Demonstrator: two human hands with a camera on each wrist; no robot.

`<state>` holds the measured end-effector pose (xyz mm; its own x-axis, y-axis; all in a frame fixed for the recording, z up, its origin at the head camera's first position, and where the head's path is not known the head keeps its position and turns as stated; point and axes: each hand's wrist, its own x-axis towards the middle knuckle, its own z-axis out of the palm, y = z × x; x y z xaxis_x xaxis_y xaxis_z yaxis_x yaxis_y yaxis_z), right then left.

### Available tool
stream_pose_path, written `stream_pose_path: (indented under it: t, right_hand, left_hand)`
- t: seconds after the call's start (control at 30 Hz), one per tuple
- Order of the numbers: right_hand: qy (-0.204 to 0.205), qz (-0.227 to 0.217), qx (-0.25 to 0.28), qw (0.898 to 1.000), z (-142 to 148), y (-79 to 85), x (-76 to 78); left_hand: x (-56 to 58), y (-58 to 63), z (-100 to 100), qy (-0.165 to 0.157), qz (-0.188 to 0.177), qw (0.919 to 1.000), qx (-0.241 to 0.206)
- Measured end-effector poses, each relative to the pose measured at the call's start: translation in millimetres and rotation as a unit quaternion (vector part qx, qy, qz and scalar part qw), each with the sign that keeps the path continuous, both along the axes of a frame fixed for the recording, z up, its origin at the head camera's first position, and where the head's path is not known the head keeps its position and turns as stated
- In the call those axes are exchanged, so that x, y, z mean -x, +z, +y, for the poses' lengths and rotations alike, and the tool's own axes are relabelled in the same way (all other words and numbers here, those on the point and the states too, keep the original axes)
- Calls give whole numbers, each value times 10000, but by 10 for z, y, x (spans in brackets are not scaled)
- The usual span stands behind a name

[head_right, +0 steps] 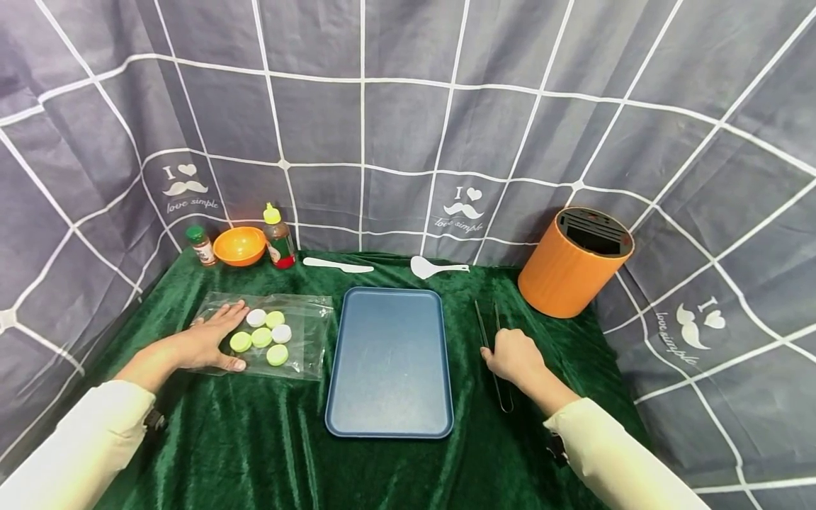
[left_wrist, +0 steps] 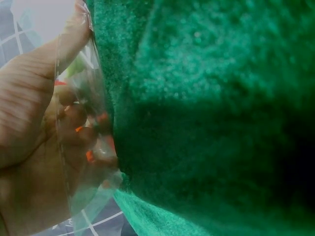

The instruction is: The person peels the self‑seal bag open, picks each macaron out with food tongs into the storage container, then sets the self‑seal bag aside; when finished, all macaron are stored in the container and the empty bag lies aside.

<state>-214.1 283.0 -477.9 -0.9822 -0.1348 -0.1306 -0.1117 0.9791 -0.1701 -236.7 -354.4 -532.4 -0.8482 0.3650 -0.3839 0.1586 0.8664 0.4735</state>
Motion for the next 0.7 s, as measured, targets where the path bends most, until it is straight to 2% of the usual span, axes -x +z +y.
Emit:
stream_pose_path:
  t: [0.1,0.27,0.37,0.43,0.53,0.7]
  right_hand:
    - [-110,-134,19,9998,-21,7,-26]
    - [-115,99,128,9998,-20,-13,-16]
    - [-88,233,241,9994,-40,-3,-12]
    - [-1,399,211,9990,-73,15,-15]
    - [152,820,168,9964,-142,36,-15]
    - [413,1498,320,9873,-294,19,15]
  left_hand:
    - [-12,12,10,40,0,10000,-13]
    - [-29,42,5,-45,17,10000,-68]
    - [-10,20,-2,17,-6,10000,-63]
    - [32,-36,-30,12,1,10000,-89]
    - [33,-32,-17,60,1,10000,-73]
    - [-45,120,56,-11,-44,10000,-89]
